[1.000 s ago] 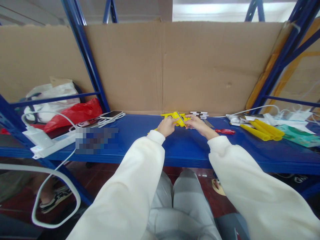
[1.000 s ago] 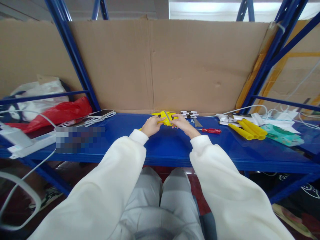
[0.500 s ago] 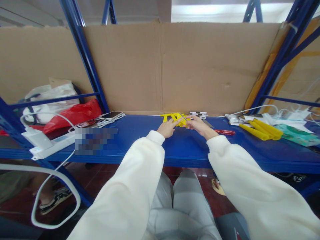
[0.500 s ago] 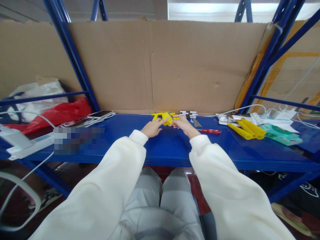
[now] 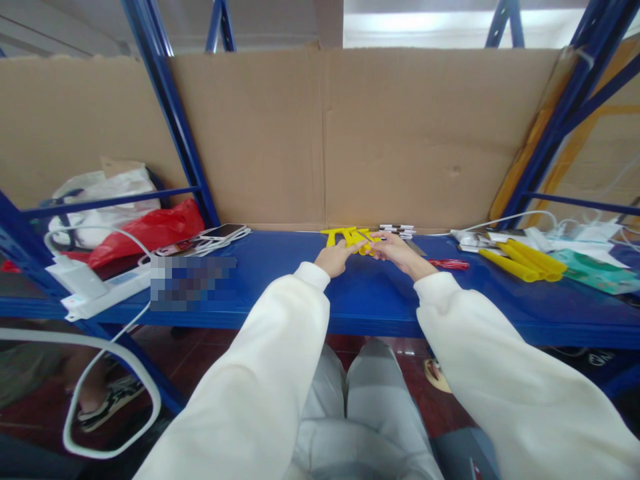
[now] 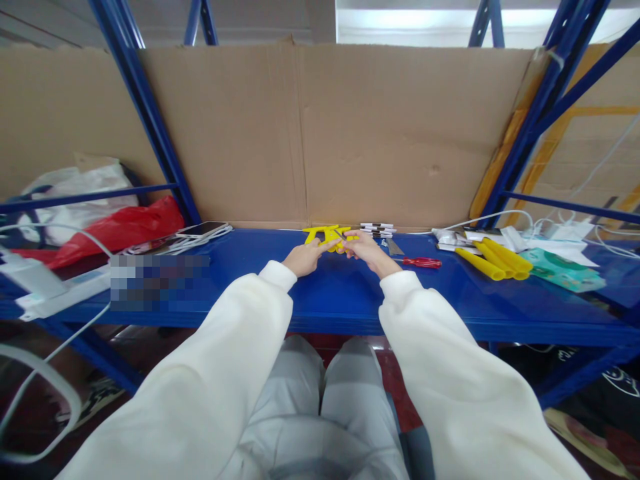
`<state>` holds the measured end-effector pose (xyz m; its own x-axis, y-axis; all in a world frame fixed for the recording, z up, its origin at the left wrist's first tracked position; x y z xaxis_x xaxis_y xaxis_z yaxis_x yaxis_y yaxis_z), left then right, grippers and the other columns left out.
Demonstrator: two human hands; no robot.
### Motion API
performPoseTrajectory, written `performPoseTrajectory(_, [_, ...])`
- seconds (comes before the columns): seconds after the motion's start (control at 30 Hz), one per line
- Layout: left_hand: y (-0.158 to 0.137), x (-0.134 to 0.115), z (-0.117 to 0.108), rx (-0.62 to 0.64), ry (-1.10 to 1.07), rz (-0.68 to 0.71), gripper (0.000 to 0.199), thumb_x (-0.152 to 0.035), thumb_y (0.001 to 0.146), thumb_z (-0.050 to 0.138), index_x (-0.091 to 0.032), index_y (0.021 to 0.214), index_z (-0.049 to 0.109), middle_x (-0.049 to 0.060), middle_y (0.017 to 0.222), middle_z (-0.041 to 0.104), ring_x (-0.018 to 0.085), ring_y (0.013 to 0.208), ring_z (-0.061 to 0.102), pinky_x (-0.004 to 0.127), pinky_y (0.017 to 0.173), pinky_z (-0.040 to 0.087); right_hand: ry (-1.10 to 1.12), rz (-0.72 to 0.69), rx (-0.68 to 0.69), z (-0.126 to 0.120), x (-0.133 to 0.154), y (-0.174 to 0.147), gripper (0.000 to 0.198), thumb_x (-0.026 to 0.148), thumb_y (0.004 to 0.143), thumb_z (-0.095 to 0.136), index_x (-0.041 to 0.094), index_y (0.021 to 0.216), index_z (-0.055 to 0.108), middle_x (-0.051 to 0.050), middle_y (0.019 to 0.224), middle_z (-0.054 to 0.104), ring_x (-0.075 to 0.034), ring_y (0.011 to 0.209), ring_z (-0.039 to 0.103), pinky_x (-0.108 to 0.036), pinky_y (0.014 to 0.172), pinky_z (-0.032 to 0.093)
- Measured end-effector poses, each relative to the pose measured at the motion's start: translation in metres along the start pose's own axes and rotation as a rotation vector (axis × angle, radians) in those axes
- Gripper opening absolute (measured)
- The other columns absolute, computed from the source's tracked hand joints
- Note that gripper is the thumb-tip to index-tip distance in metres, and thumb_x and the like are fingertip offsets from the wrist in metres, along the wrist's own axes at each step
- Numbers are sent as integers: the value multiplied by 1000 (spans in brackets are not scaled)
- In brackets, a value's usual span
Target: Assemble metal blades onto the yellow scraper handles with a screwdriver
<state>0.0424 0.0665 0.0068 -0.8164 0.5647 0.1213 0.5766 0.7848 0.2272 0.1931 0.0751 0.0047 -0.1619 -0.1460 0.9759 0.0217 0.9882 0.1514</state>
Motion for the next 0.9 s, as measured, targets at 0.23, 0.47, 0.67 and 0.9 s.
performPoseTrajectory(0.23, [3, 3, -2, -68, -71, -2, 76, -5, 94, 45, -39, 161, 35, 14, 137, 59, 28, 107, 71, 40, 92, 56, 15, -17, -8, -1, 0, 0, 36, 9, 79, 72, 19, 111, 61, 2, 65, 70, -9, 50, 55, -18, 47, 39])
performPoseTrajectory(0.47, [5, 5, -4, -139, -197, -1, 69, -9, 96, 49, -34, 159, 41, 14, 127, 66, 28, 108, 71, 42, 99, 53, 49, -37, -13, -2, 4, -1, 30, 21, 82, 77, 21, 105, 58, 2, 72, 72, -9, 51, 56, -19, 52, 43])
performPoseTrajectory(0.67, [4, 6, -13, -208, -282, -14, 66, -8, 96, 47, -30, 158, 45, 13, 133, 66, 26, 118, 66, 39, 103, 51, 110, -67, 1, 0, 7, -1, 26, 27, 91, 71, 20, 112, 58, -1, 77, 75, -9, 51, 58, -19, 51, 44])
performPoseTrajectory(0.9, [3, 33, -19, -484, -630, -159, 73, -4, 91, 50, -27, 160, 41, 12, 134, 67, 27, 126, 62, 41, 107, 50, 63, -45, -3, 2, 10, -7, 26, 21, 87, 72, 21, 109, 58, 2, 72, 72, -9, 50, 57, -20, 52, 44])
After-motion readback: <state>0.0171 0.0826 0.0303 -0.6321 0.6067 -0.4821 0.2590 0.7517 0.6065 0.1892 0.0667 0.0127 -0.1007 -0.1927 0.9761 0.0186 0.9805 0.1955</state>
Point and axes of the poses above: each hand's wrist, its own y-axis towards the middle knuckle, its own z-axis out of the palm, x = y × z, the point moved 7 cm from there along y, towards the middle knuckle
